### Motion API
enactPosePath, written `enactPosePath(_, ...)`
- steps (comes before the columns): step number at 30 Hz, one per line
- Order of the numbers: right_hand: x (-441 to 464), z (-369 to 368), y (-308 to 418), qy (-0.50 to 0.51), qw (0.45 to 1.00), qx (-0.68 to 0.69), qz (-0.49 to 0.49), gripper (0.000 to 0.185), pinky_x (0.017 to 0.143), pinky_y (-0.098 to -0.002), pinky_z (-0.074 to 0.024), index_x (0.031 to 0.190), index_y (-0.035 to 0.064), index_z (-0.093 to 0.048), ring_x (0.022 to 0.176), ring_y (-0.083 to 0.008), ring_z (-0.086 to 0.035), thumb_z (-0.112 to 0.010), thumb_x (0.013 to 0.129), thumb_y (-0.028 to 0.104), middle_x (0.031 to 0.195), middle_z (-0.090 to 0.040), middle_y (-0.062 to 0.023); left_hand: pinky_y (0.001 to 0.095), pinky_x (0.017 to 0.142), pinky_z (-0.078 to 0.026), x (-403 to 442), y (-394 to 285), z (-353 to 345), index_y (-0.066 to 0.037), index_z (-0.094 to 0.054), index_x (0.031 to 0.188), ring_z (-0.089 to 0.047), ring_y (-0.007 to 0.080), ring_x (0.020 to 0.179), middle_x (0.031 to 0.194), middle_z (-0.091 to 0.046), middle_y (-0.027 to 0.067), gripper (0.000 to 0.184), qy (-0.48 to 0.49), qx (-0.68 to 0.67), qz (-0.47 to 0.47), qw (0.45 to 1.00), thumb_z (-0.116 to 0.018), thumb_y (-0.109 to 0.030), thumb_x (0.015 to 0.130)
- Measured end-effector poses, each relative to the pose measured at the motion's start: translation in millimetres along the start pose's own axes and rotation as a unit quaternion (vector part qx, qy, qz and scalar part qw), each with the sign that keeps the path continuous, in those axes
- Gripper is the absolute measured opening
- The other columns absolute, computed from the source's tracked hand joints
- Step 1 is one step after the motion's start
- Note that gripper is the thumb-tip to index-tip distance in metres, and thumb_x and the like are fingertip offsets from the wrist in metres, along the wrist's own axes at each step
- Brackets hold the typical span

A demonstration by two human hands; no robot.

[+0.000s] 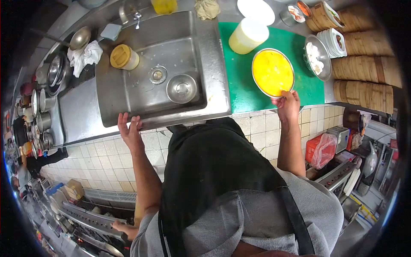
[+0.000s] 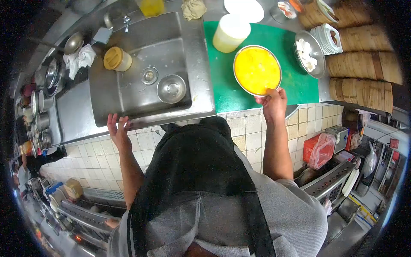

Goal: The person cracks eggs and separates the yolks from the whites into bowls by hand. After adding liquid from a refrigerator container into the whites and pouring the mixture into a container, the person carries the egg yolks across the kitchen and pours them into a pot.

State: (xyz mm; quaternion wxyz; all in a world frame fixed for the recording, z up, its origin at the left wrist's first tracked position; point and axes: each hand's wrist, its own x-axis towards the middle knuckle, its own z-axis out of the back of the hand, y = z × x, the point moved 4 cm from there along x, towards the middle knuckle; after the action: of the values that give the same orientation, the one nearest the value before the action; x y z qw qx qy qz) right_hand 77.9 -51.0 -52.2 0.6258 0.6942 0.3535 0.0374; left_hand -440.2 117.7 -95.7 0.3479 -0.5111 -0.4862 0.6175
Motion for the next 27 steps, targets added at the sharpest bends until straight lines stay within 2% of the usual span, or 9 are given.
enactPosePath(8,-72,-73,-33,0.040,0.999,-0.004,-0.012,0.014,0.047,-0.0331,-0.0572,0.097,0.0002,-0.044,0.057,-0.0267,-0.067,-0.052,0.086,0.000,0.081,-0.065,-0.0199,0.0304,0.079,-0.053,28,-16,87,-0.002,-0.036,0.142,-0.063,0.0212,0.099,0.134,-0.049,0.0150,0.056,0.006,-0.020,-0.031,0.999,-0.060,-0.005,0.092)
enactPosePath(16,-107,-179,-73,0.145,0.989,-0.011,-0.018,0.016,0.047,-0.0339,-0.0570,0.098,0.0005,-0.044,0.058,-0.0266,-0.067,-0.054,0.085,0.001,0.080,-0.066,-0.0202,0.0312,0.077,-0.052,35,-3,221,-0.005,-0.041,0.140,-0.064,0.0205,0.097,0.133,-0.051,0.0141,0.052,-0.094,-0.043,-0.047,0.994,-0.060,-0.006,0.092)
enactPosePath(20,-117,-239,-83,0.211,0.977,-0.023,-0.028,0.015,0.047,-0.0341,-0.0566,0.096,0.0012,-0.044,0.056,-0.0288,-0.066,-0.053,0.084,0.000,0.079,-0.065,-0.0209,0.0317,0.076,-0.052,8,27,274,-0.006,-0.040,0.141,-0.064,0.0220,0.096,0.133,-0.051,0.0153,0.053,-0.165,-0.059,-0.028,0.984,-0.061,-0.008,0.092)
enactPosePath(23,-121,-285,-92,0.277,0.958,-0.048,-0.063,0.013,0.044,-0.0345,-0.0537,0.088,0.0076,-0.044,0.054,-0.0271,-0.064,-0.053,0.082,-0.001,0.078,-0.064,-0.0179,0.0321,0.074,-0.052,-24,65,301,-0.006,-0.039,0.141,-0.064,0.0228,0.096,0.133,-0.051,0.0151,0.054,-0.233,-0.060,0.018,0.970,-0.061,-0.009,0.092)
enactPosePath(27,-123,-345,-106,0.358,0.927,-0.083,-0.079,0.012,0.043,-0.0338,-0.0537,0.092,0.0048,-0.043,0.053,-0.0267,-0.064,-0.050,0.084,-0.001,0.079,-0.063,-0.0181,0.0312,0.071,-0.052,-86,137,324,-0.006,-0.038,0.141,-0.064,0.0222,0.091,0.131,-0.053,0.0154,0.055,-0.316,-0.087,0.089,0.940,-0.061,-0.009,0.092)
